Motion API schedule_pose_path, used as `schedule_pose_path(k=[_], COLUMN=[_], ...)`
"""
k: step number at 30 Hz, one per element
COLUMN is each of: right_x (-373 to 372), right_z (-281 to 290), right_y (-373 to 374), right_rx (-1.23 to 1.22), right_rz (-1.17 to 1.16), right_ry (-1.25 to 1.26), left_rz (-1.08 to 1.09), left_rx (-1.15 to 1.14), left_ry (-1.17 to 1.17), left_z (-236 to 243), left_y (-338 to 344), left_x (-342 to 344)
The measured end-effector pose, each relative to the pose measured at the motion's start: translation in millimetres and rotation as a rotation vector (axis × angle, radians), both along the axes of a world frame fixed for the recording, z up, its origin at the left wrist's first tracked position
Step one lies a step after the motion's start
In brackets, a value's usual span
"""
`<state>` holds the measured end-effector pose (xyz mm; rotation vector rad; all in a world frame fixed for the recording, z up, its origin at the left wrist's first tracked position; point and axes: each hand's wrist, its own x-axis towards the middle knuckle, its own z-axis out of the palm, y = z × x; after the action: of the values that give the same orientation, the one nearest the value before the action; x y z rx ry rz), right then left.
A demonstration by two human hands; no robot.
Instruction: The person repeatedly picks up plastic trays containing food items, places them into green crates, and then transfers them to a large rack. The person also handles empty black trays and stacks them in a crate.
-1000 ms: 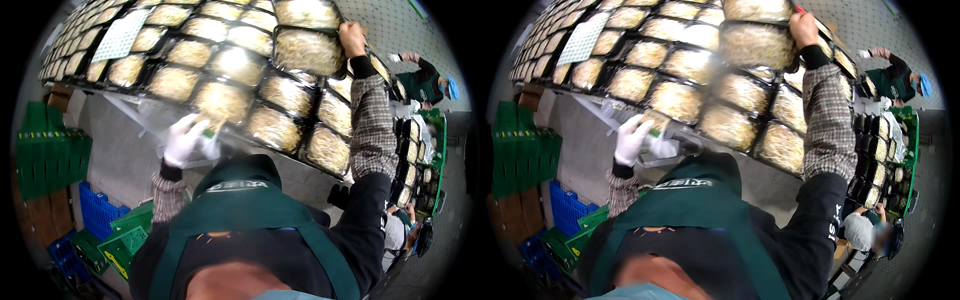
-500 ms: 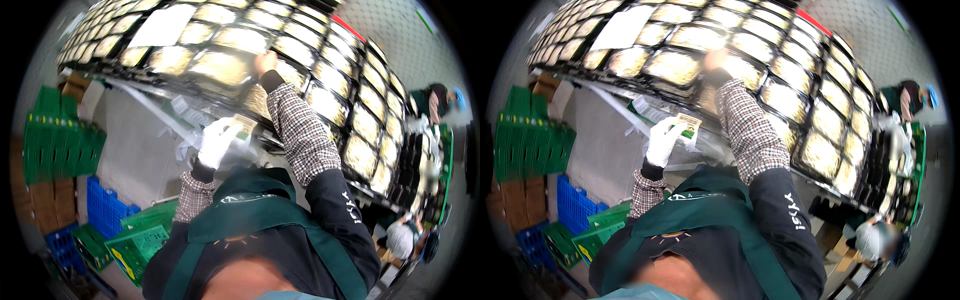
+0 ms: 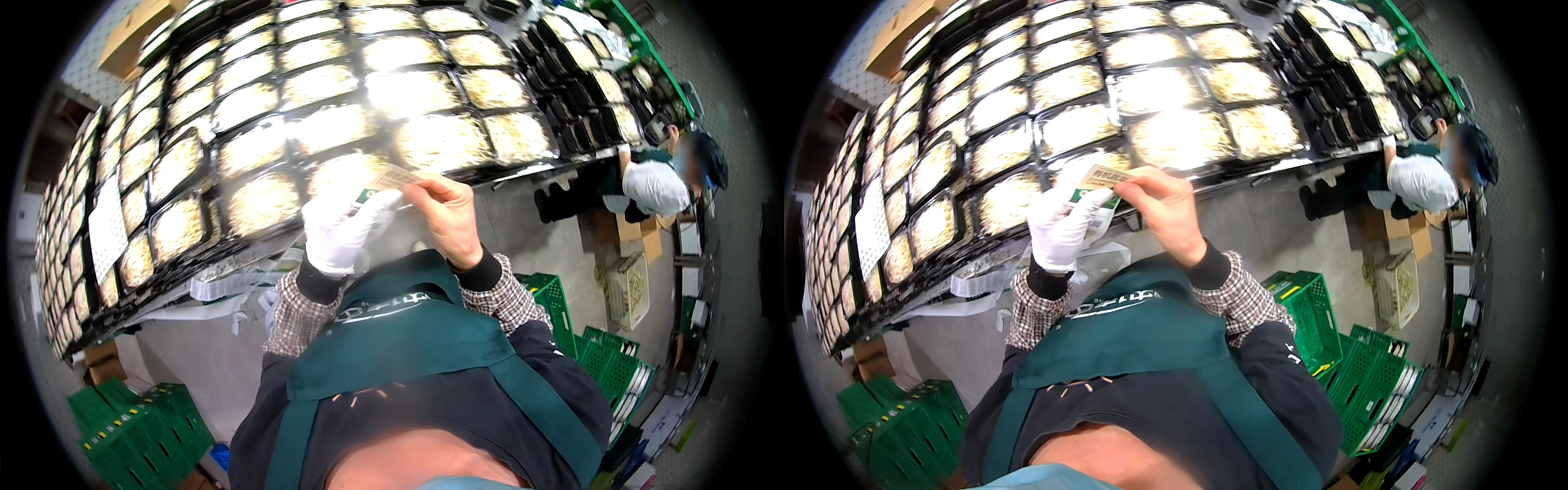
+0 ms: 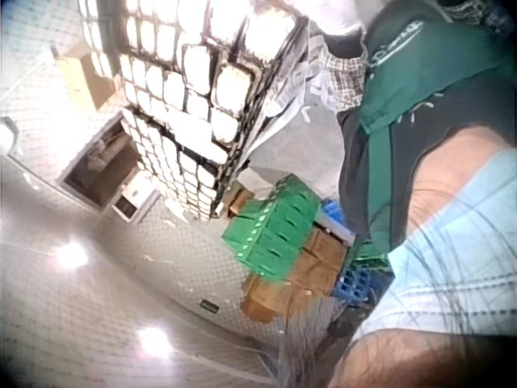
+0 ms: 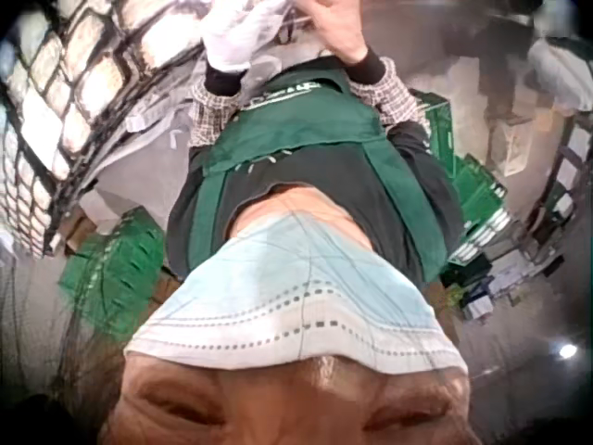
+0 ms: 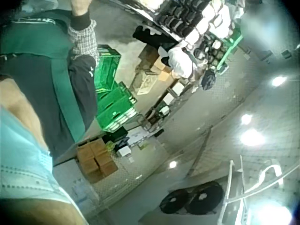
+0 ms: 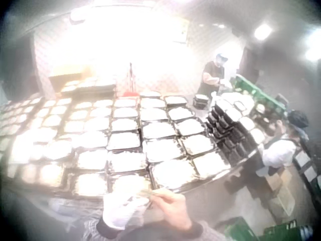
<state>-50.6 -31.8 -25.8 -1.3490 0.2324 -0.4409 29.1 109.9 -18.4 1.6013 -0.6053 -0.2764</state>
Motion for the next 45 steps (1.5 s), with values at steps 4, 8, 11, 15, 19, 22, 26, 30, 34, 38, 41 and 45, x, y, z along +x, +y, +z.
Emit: schedule_pose_path(k=[4,8,11,15,19,22,26,30,34,38,41,45], right_x=[-41,-54,-26,1,1,-1,-1,-15,-44,-48,-28,62], right_z=[8,9,-17,-60,-81,-85,-65,-42,2,-2,2,-20], right_y=[-114,-260,-301,-294,-286,-290,-273,-271,-232,-217,-244,-335], right_rx=[-0.114,-0.398,-0.719,-1.045,-1.336,-1.35,-1.331,-0.847,-0.212,-0.131,-0.405,-0.589], right_rz=[-0.462,-0.316,-0.056,-0.061,-0.222,-0.179,-0.271,-0.132,0.277,0.182,-0.111,-0.078], right_ry=[-0.057,0.161,0.382,0.278,0.039,0.116,0.136,0.078,0.04,0.036,-0.048,0.028], left_rz=[-0.365,-0.549,-0.735,-0.717,-0.567,-0.491,-0.408,-0.103,0.023,-0.019,-0.174,-0.342], left_rx=[0.055,-0.006,-0.138,0.163,0.074,0.039,-0.108,-0.009,0.078,0.162,-0.03,0.151], left_ry=[-0.292,-0.214,0.094,-0.19,0.051,0.274,0.377,0.169,-0.387,-0.025,0.306,0.109], left_z=[-2,-6,17,31,6,7,9,8,1,4,-6,-27], left_y=[-68,-128,-158,-185,-175,-175,-180,-188,-193,-196,-199,-185], left_x=[-20,-42,-62,-52,-55,-58,-59,-61,-50,-52,-56,-50])
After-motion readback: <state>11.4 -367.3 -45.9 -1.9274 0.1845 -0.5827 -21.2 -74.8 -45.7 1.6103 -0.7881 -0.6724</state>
